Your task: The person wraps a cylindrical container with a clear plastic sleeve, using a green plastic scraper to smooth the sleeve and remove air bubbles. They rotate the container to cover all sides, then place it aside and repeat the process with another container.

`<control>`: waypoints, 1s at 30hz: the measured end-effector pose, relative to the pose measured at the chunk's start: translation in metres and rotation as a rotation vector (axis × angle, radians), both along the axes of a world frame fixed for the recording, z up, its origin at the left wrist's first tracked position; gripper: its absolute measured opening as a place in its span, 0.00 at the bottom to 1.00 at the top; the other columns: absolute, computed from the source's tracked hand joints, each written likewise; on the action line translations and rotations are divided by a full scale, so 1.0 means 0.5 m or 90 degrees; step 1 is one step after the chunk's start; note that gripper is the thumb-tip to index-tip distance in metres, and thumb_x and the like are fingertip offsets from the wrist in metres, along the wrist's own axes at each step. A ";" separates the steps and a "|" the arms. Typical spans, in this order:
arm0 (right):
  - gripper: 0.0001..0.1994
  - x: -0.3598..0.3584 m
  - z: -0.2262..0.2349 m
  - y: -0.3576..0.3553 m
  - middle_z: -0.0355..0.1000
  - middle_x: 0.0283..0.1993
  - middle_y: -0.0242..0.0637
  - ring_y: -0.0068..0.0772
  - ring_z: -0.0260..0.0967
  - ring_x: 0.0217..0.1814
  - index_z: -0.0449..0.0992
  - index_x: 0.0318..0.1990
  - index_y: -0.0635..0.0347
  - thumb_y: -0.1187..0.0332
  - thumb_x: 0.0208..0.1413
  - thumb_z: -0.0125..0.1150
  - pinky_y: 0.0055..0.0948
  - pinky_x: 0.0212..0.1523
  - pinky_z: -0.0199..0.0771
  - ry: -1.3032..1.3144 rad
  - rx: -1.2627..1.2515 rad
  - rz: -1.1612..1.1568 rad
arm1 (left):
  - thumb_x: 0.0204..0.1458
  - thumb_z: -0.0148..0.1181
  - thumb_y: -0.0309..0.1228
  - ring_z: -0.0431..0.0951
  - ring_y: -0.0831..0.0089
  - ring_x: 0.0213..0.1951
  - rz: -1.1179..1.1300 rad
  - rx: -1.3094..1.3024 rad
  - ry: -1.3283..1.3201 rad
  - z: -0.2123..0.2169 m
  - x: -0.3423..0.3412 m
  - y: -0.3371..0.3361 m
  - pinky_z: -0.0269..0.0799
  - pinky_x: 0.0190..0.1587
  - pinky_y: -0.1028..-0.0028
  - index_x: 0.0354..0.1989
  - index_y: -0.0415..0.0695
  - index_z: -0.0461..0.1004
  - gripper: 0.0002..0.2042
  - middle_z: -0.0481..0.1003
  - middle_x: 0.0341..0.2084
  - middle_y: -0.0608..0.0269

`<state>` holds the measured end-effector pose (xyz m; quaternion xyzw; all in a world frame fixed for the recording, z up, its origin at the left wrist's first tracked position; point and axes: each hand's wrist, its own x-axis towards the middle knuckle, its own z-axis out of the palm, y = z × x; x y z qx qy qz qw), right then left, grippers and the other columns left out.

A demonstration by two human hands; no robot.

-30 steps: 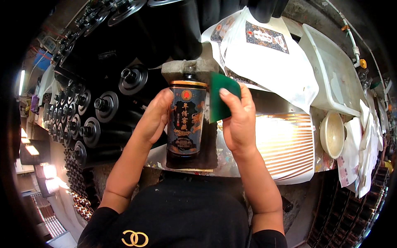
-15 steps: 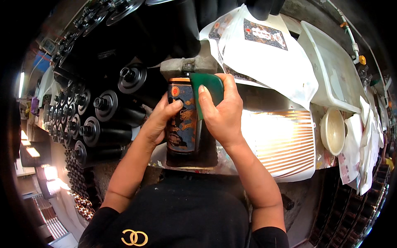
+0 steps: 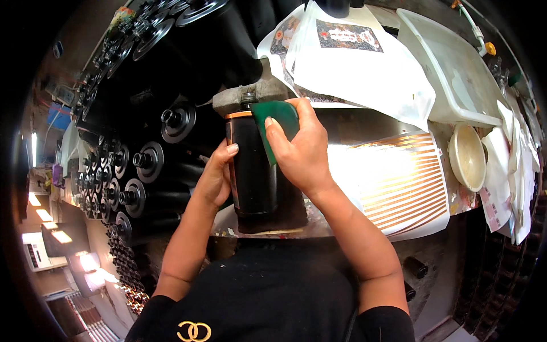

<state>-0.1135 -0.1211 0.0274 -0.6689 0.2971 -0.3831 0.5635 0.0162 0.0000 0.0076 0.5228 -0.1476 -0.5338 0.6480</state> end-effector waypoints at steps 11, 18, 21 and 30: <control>0.12 -0.002 -0.030 -0.010 0.74 0.31 0.43 0.30 0.71 0.33 0.70 0.40 0.67 0.69 0.51 0.61 0.29 0.38 0.71 -0.041 0.018 -0.018 | 0.49 0.61 0.38 0.73 0.69 0.51 0.024 0.035 -0.183 -0.012 -0.024 -0.008 0.71 0.54 0.69 0.60 0.39 0.60 0.31 0.70 0.49 0.56; 0.12 -0.005 -0.032 -0.008 0.74 0.32 0.43 0.31 0.71 0.34 0.71 0.39 0.67 0.69 0.51 0.60 0.29 0.38 0.72 -0.035 0.024 -0.022 | 0.51 0.59 0.40 0.73 0.68 0.52 0.032 0.060 -0.275 -0.007 -0.030 -0.011 0.70 0.55 0.69 0.62 0.39 0.58 0.31 0.70 0.50 0.54; 0.12 -0.007 -0.026 -0.013 0.74 0.32 0.43 0.30 0.71 0.34 0.71 0.39 0.67 0.68 0.50 0.60 0.29 0.38 0.72 -0.027 0.027 -0.022 | 0.50 0.63 0.38 0.72 0.69 0.51 0.016 0.010 -0.053 -0.013 -0.007 -0.006 0.70 0.54 0.70 0.62 0.39 0.57 0.33 0.70 0.50 0.55; 0.13 -0.009 -0.036 -0.016 0.74 0.33 0.42 0.29 0.71 0.34 0.71 0.39 0.67 0.66 0.51 0.60 0.28 0.39 0.72 -0.035 0.056 -0.001 | 0.53 0.58 0.41 0.78 0.68 0.43 -0.015 -0.032 0.038 -0.001 -0.011 -0.005 0.76 0.47 0.69 0.57 0.37 0.62 0.27 0.74 0.43 0.54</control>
